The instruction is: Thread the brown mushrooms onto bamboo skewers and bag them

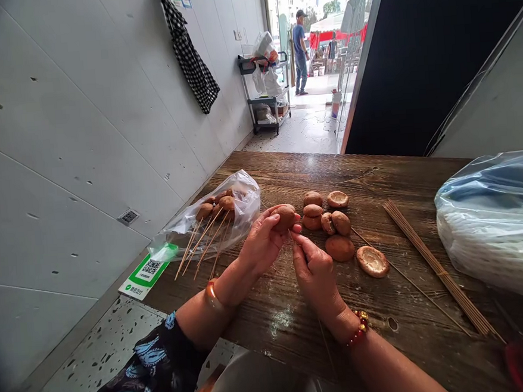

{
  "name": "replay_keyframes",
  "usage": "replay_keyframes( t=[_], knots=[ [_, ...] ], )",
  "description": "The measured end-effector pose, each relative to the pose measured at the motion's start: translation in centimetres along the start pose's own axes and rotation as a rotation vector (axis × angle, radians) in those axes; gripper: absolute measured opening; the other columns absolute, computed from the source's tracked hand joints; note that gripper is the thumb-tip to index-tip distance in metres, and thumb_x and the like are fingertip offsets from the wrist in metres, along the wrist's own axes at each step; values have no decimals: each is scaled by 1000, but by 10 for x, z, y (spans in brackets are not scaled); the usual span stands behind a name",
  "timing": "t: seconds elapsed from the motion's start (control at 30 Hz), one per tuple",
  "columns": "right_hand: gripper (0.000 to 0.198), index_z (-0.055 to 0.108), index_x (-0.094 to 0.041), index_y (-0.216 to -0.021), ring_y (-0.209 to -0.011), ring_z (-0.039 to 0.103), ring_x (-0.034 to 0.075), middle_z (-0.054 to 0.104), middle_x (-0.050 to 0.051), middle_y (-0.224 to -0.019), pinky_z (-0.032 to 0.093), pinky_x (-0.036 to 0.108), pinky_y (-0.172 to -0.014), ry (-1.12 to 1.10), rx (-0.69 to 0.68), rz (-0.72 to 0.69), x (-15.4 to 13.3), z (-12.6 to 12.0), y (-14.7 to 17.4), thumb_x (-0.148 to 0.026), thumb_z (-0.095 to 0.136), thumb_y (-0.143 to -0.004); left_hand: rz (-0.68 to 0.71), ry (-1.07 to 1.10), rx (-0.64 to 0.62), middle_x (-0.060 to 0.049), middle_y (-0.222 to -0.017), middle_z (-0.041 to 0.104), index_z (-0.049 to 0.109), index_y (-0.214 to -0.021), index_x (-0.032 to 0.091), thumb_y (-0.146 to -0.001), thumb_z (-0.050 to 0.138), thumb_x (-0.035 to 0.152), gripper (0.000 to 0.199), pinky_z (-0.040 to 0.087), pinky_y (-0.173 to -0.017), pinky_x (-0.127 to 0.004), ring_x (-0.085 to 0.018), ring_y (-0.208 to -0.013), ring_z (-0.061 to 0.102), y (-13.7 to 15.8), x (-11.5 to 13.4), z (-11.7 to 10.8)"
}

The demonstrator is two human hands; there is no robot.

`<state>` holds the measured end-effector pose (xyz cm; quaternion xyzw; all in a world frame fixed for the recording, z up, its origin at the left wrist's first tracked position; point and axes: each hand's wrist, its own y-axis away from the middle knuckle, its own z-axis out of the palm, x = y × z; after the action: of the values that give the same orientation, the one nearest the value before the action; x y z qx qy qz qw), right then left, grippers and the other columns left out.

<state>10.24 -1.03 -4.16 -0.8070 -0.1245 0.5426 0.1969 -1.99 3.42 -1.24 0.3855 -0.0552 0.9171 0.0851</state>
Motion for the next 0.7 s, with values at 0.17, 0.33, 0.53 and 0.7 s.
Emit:
replay_keyframes(
  t=[0.17,0.33,0.53,0.7],
  knots=[
    [26,66,-18,-106,-104,67,25,73,11,-110,53,38,-89,44,12,-21,1,-2,-4,-30,48,-93,-17,10,-36,-7,-87,70,57,-103,14,-77,66,26,30,51,-75,-32,-19,-76,69,4,0,6],
    [23,65,-17,-100,-86,68,23,73,9,-96,53,34,-78,70,-5,-3,-6,-4,-7,-30,47,-92,-38,55,-49,-7,-92,71,55,-112,17,-79,65,25,35,52,-78,-35,-21,-80,70,7,3,6],
    [27,65,-16,-102,-76,65,21,67,4,-73,51,32,-69,51,-83,38,-13,-5,-5,-32,47,-91,15,64,-27,-7,-107,69,52,-124,22,-74,75,28,55,53,-82,-37,-21,-88,69,6,12,2],
    [29,67,-15,-101,-70,62,20,64,3,-67,49,30,-65,72,-95,70,-16,-6,-2,-33,47,-91,-54,22,-58,-10,-99,72,60,-111,14,-73,78,28,44,53,-78,-32,-19,-82,70,7,14,2]
  ],
)
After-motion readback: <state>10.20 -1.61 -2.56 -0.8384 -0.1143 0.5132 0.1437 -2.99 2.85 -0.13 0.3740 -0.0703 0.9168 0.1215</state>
